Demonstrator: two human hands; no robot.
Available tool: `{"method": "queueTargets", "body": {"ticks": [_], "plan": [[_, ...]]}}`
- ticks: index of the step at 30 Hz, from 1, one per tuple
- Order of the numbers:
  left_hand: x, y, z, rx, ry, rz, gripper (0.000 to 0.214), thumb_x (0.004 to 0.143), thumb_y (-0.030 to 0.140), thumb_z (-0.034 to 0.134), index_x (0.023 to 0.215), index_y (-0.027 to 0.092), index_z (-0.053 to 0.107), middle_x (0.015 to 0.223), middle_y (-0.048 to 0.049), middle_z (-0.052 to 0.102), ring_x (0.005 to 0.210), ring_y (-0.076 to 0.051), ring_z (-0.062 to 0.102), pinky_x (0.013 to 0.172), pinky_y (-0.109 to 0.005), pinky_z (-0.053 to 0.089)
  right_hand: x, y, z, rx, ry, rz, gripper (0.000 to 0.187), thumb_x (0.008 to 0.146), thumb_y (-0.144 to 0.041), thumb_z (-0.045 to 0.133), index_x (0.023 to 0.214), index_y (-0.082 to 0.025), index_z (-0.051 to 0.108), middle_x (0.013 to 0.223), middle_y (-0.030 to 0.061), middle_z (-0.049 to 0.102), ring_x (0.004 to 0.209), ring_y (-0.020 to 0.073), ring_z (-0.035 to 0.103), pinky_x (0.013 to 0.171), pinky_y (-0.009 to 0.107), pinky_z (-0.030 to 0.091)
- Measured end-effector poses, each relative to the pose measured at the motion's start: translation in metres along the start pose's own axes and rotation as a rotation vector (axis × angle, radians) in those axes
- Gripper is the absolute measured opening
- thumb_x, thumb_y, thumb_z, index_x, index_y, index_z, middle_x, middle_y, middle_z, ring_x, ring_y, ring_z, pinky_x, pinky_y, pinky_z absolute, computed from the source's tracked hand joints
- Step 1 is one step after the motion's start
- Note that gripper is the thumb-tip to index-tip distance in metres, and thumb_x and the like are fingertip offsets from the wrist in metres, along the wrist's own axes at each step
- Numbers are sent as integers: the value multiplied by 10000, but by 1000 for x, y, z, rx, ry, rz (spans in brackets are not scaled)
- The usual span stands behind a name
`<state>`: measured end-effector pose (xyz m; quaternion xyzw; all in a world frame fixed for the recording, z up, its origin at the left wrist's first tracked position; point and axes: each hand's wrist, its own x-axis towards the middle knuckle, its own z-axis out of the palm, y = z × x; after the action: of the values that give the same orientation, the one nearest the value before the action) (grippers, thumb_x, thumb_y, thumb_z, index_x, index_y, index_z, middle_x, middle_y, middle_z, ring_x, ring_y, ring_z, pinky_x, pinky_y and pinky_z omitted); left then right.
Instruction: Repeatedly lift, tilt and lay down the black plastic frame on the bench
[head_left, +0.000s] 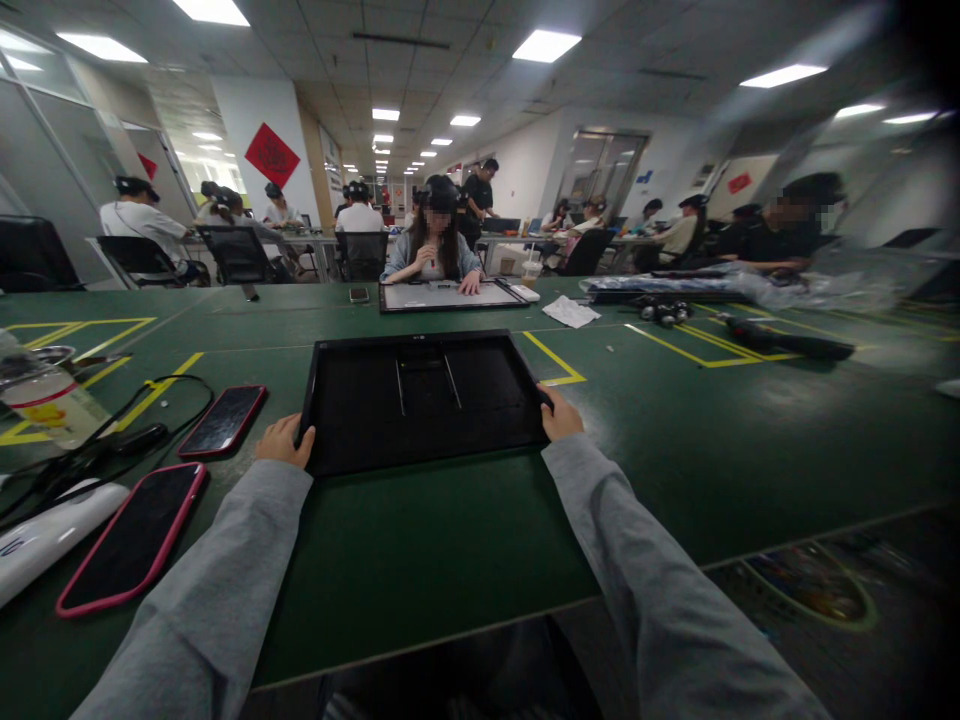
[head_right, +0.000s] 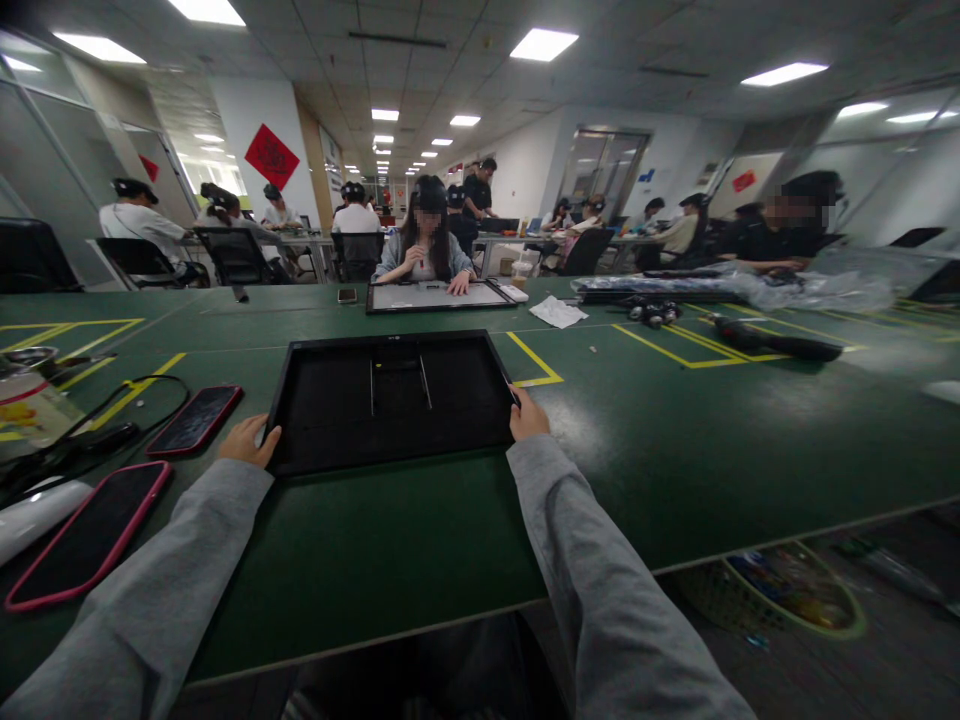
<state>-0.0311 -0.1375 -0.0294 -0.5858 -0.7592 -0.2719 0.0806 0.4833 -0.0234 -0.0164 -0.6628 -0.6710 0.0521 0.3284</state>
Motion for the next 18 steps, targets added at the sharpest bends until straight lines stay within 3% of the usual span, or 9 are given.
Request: {"method": "queueTargets", "body": {"ticks": [18], "plan": [[1,-4,3,11,4,14,495,890,457,378,1221,156,589,1261,-116,595,1148,-284,532,973,-436,434,0,0,0,-15,7,2,520,860,-158,439,1372,-217,514,1203,88,663,1103,268,614,1004,428,456]]}}
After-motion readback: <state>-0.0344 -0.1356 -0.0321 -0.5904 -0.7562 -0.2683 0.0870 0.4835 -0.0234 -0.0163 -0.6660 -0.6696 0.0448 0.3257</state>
